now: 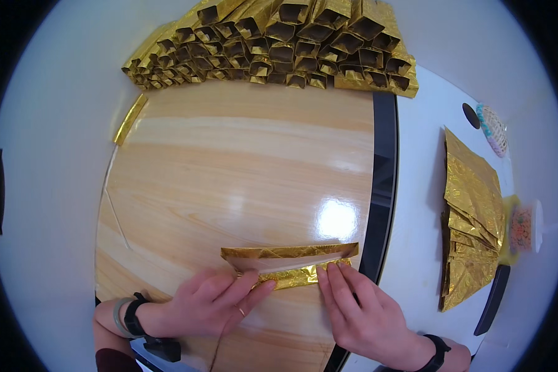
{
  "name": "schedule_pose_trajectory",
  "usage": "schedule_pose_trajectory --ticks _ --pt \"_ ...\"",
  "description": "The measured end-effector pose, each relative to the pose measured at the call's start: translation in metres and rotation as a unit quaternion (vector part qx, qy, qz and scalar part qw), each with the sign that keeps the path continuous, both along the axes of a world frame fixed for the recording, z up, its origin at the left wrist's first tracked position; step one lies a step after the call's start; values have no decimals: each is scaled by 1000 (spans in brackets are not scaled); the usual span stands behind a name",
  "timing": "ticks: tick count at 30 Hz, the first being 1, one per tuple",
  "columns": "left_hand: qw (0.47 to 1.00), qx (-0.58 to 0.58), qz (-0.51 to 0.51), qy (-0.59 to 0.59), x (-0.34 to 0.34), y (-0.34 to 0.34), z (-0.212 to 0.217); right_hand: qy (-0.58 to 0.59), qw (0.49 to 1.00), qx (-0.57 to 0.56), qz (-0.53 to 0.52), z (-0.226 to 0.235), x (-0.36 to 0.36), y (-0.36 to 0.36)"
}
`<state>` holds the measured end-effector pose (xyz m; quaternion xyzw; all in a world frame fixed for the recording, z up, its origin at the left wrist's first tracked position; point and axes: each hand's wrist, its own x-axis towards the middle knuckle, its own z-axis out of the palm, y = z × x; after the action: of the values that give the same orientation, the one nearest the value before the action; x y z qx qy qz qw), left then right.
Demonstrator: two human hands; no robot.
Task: Folding gold-colored paper into rectangular shapes and stacking them.
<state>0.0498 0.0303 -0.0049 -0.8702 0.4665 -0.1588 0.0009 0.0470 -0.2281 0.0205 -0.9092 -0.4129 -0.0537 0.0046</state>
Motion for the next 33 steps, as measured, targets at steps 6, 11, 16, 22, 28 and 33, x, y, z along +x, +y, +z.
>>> schedule_pose_trajectory --ticks 6,11,16,22,28,33 --pt "989 117 -1 -87 -9 -6 5 13 998 -44 -40 1 -8 10" --pt "987 127 12 -96 -11 -6 5 9 998 -57 -40 -3 -10 10" --pt "981 144 25 -131 -12 -6 4 26 997 -52 -45 -4 -10 9" --pt "986 123 53 -95 -12 -9 3 25 997 -49 -47 -4 -9 10" --pt "986 130 64 -82 -12 -10 3 10 998 -40 -48 -8 -10 10" --pt "989 116 87 -39 -12 -11 4 0 998 -44 -49 -9 -10 10"
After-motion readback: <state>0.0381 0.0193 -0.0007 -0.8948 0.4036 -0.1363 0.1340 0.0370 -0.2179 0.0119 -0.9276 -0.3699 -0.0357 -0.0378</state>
